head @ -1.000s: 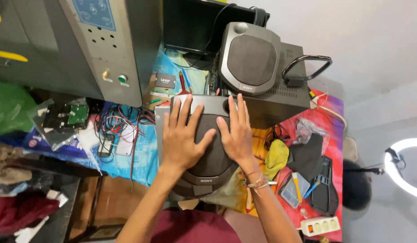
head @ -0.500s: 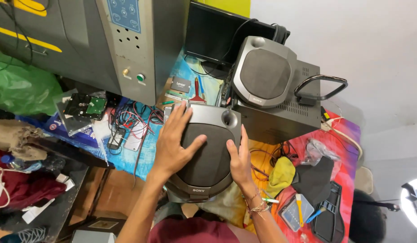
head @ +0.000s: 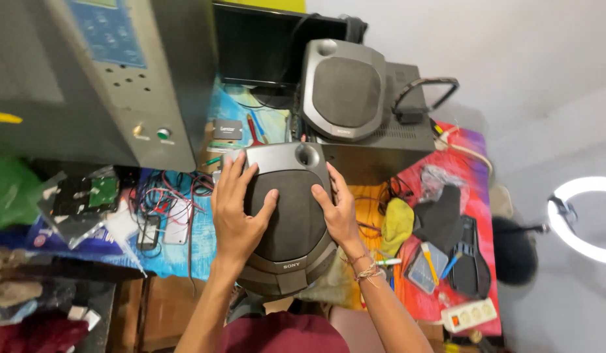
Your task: The person handles a gray electronic device, turning it over to inspect its sides and back. They then pick up a Sony speaker and a black plastic frame, manipulating the frame with their hands. Finally, the person uses a yellow cloth to wipe the surface of the speaker and organizes various tools and small items on the cluttered workbench.
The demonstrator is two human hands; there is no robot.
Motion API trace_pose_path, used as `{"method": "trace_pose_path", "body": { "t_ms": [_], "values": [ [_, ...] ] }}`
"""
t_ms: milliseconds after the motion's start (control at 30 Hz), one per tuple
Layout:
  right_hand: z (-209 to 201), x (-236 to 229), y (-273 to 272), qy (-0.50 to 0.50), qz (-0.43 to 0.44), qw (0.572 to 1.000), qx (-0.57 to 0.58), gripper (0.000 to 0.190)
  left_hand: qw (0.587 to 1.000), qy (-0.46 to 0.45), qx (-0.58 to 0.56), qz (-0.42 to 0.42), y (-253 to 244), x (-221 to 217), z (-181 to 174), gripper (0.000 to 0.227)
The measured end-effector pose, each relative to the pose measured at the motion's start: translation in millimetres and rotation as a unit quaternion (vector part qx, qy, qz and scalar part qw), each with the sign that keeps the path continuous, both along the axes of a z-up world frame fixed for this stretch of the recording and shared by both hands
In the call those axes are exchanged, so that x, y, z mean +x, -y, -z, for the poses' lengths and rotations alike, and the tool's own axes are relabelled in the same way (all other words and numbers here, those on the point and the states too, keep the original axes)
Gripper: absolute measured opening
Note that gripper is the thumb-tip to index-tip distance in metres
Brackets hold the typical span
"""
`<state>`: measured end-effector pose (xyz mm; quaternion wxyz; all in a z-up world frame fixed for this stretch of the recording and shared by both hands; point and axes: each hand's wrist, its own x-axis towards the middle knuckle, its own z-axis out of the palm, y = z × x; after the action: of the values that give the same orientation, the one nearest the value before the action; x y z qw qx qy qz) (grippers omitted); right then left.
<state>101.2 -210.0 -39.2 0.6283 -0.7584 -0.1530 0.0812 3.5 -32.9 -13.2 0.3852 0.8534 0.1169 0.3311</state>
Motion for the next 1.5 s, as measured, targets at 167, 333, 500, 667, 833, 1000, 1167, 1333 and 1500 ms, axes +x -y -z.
{"method": "trace_pose_path", "body": {
  "t_ms": [167, 333, 500, 667, 833, 1000, 1167, 1333, 1500],
  "values": [
    [-16, -28, 5, 0.177, 0.109, 0.978, 0.009, 0.05, 0.977, 0.033, 0.207, 0.025, 39, 3, -38, 0.042],
    [-3, -52, 50, 0.156, 0.181, 0.971, 0.019, 0.025, 0.964, 0.075, 0.157, 0.203, 99, 16, 11, 0.021],
    [28, -76, 124, 0.09, 0.225, 0.969, -0.049, 0.016, 0.932, 0.01, 0.097, 0.35, 149, 3, 0, 0.011],
    [71, -100, 192, 0.007, 0.29, 0.95, -0.12, 0.036, 0.878, -0.245, 0.045, 0.408, 186, 2, 39, 0.02],
    [126, -102, 262, -0.084, 0.265, 0.96, -0.037, 0.014, 0.862, -0.345, 0.039, 0.369, 214, 15, 81, 0.018],
    [151, -63, 307, -0.111, 0.221, 0.965, -0.089, 0.015, 0.85, -0.399, 0.027, 0.344, 251, 41, 96, 0.02],
    [148, -20, 317, -0.095, 0.165, 0.978, -0.081, 0.021, 0.795, -0.478, -0.04, 0.371, 288, 71, 113, 0.026],
    [145, -6, 322, -0.194, 0.192, 0.96, -0.064, 0.024, 0.835, -0.399, -0.048, 0.375, 308, 89, 155, 0.029],
    [153, -4, 342, -0.204, 0.268, 0.94, -0.048, 0.018, 0.819, -0.438, -0.069, 0.364, 305, 116, 159, 0.033]
  ]
}}
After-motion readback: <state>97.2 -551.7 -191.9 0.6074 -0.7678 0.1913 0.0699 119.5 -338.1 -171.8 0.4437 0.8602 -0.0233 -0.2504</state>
